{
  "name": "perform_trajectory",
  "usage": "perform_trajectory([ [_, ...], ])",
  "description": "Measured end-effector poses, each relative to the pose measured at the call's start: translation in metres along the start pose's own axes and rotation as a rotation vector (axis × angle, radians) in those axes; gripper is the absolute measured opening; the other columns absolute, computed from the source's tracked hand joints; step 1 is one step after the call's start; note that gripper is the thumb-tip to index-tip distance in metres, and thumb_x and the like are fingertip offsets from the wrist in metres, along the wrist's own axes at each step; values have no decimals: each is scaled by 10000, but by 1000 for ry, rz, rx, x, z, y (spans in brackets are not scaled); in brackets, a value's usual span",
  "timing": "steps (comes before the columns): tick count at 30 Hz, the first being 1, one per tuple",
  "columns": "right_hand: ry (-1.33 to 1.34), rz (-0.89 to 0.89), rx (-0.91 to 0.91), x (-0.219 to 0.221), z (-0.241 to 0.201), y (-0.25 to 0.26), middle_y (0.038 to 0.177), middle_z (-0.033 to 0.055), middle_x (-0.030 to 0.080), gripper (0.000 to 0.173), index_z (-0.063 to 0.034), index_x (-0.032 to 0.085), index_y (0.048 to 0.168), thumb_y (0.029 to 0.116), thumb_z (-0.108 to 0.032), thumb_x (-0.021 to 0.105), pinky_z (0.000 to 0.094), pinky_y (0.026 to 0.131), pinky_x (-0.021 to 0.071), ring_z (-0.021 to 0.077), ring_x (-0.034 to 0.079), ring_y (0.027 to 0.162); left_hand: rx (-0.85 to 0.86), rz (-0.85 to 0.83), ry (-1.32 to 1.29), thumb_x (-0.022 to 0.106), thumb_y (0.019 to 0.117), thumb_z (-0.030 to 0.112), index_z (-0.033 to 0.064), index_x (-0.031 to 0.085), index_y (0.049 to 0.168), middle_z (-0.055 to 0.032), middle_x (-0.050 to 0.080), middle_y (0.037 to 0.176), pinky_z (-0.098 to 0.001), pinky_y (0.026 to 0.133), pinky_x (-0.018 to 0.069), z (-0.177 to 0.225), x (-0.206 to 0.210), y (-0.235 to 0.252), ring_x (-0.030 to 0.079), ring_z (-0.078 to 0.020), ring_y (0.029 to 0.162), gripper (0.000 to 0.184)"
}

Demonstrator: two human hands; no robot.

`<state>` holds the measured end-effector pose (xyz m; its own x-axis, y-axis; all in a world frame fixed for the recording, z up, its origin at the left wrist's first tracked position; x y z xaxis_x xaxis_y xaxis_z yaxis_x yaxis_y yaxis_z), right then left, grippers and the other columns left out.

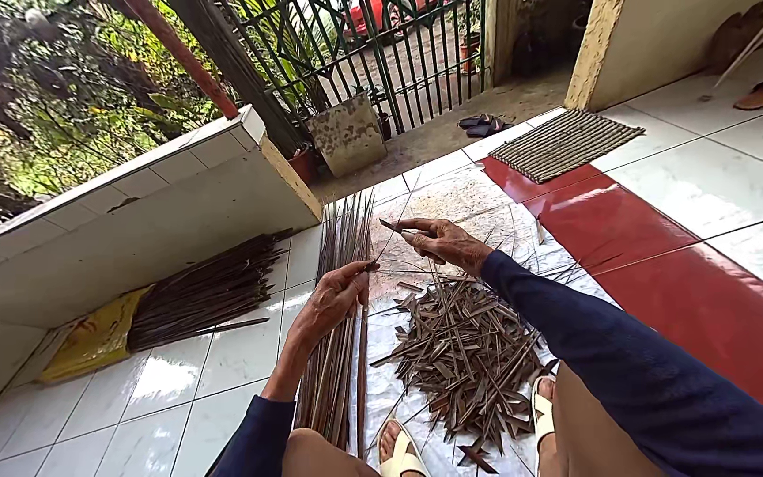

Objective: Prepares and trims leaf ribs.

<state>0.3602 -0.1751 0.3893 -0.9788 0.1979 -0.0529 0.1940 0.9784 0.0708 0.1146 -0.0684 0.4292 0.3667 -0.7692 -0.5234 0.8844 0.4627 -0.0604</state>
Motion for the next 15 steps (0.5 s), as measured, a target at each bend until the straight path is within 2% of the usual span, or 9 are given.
perform_trajectory([
  [3,-112,98,-80,6,7,1,792,24,648,363,-216,633,1413,1070,-314,564,270,567,440,95,503,581,77,167,304,501,1091,312,237,692,1335,24,647,758,-261,551,519,-6,1,2,575,-75,571,319],
  [6,-173,204,-142,11,10,3,863,36,691,365,-229,648,1401,1062,-340,567,339,646,496,122,559,637,139,234,416,499,1091,322,252,689,1348,28,681,803,-264,603,524,-5,4,4,583,-55,606,328],
  [8,-181,241,-143,11,7,3,835,35,669,364,-234,657,1391,1062,-356,563,356,651,485,136,552,644,163,263,436,500,1092,314,255,684,1360,23,685,811,-260,606,521,-1,4,5,580,-51,606,331],
  [11,-182,275,-137,12,6,4,863,35,698,373,-234,660,1390,1064,-380,556,371,673,500,140,582,670,151,244,378,507,1092,306,252,686,1358,27,669,789,-251,592,511,4,5,4,572,-53,602,325],
  [15,-156,297,-145,13,7,6,842,35,688,371,-235,662,1390,1064,-380,558,358,650,489,136,564,648,70,93,82,494,1103,249,209,678,1371,2,577,686,-236,455,421,12,8,2,487,-94,503,328],
])
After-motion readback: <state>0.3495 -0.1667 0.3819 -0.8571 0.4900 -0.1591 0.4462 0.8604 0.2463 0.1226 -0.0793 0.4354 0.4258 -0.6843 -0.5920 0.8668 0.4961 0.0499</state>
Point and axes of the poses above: each hand's wrist, its own y-axis towards the middle knuckle, its own x-axis out of the palm, z = x × y, the point moved 2 cm from there along y, towards the middle knuckle
